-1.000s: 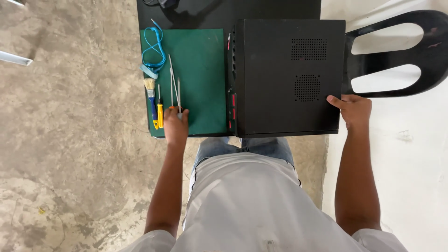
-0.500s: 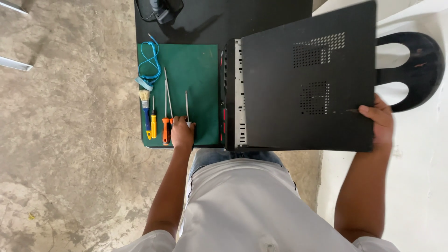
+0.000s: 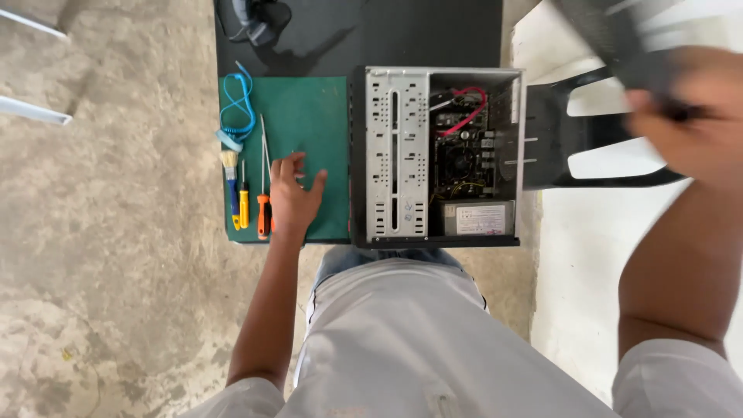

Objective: Disassembling a desktop computer case by removing the side panel and disconnecting internal components.

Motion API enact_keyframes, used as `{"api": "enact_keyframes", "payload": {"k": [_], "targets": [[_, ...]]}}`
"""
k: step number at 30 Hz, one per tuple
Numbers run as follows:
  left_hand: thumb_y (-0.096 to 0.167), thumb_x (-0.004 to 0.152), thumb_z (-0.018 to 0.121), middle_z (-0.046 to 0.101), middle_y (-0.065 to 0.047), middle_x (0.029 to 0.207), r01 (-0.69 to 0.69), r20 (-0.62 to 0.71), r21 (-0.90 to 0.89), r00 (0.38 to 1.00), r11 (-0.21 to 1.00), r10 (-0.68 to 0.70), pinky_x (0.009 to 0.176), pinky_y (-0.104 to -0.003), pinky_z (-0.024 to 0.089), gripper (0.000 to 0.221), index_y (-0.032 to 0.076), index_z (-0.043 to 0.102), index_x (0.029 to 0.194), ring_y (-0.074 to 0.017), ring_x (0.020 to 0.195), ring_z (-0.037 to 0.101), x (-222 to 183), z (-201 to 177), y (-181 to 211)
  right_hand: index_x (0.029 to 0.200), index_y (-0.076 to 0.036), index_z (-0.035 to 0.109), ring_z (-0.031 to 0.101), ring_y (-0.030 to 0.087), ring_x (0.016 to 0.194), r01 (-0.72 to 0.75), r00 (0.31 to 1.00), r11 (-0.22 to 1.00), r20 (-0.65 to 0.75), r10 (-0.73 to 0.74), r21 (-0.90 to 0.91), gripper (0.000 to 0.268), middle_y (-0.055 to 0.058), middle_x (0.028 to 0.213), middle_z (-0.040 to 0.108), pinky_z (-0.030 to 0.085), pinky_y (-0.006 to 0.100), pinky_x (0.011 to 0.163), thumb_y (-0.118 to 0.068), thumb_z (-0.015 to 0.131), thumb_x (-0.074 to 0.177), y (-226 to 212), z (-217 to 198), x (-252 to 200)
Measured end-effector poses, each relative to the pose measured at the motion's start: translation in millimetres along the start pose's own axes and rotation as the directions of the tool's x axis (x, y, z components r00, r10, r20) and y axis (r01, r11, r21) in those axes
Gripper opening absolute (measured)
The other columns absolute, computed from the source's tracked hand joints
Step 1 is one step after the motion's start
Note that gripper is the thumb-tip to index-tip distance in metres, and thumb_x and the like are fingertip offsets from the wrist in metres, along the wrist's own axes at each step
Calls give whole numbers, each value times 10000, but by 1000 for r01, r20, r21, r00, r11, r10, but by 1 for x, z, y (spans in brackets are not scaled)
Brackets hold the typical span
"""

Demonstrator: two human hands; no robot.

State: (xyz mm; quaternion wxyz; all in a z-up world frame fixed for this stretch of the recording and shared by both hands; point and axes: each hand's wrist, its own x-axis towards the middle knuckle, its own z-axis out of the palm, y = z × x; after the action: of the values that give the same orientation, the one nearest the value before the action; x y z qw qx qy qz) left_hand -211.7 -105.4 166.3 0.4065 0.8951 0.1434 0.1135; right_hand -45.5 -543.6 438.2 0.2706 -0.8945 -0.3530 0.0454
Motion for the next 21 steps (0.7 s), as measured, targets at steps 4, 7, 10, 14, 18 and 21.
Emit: {"api": "enact_keyframes", "payload": {"k": [4, 7, 10, 14, 18, 21], "targets": [[535, 903, 610, 667, -112, 1034, 200, 209, -592, 974, 780, -91, 743, -345, 670, 643, 11, 577, 1276, -220, 988, 711, 61, -30, 104, 672, -137, 377, 284, 176, 613, 381, 919, 783, 109, -379, -492, 354, -1, 697, 349, 192, 301, 476, 139, 545, 816, 26, 56, 49], [724, 734, 566, 455, -274, 1479, 486, 503, -799, 863, 355, -49, 884, -512, 648, 1196, -84, 180, 1526, -386, 1144, 686, 116, -25, 140, 726, -192, 375, 380, 181, 552, 485, 873, 615, 303, -382, -622, 328, -25, 726, 321, 227, 290, 458, 69, 542, 835, 68, 97, 86], [335, 817, 732, 36, -276, 1626, 557, 555, -749, 823, 360, -119, 836, -367, 710, 979, -150, 201, 1482, -365, 966, 780, 169, 5, 144, 748, -151, 408, 316, 178, 519, 530, 848, 672, 319, -424, -517, 201, -23, 713, 366, 230, 291, 466, 23, 502, 780, 120, 127, 122], [-70, 859, 605, 479, -209, 901, 572, 491, -763, 815, 301, -307, 845, -395, 709, 695, -209, 218, 1419, -363, 807, 707, 215, 57, 111, 793, -174, 462, 443, 180, 606, 365, 927, 778, 277, -252, -511, 233, -47, 730, 468, 278, 321, 507, -269, 648, 896, 157, 148, 151], [-102, 888, 573, 519, -118, 799, 689, 505, -656, 705, 309, -499, 862, -332, 703, 701, -91, 273, 1522, -375, 932, 790, 238, 72, 109, 966, -115, 681, 563, 289, 953, 33, 998, 954, 69, -13, -298, 376, 59, 963, 624, 393, 422, 866, -482, 754, 997, 193, 184, 159], [-154, 851, 632, 445, -317, 1478, 696, 507, -685, 668, 216, -544, 762, -372, 709, 826, -47, 196, 1545, -389, 1025, 746, 252, 109, 58, 1300, -105, 610, 338, 421, 1368, -267, 948, 955, 141, 285, -129, 425, 219, 1417, 497, 232, 612, 1102, -432, 552, 1035, 152, 190, 143]]}}
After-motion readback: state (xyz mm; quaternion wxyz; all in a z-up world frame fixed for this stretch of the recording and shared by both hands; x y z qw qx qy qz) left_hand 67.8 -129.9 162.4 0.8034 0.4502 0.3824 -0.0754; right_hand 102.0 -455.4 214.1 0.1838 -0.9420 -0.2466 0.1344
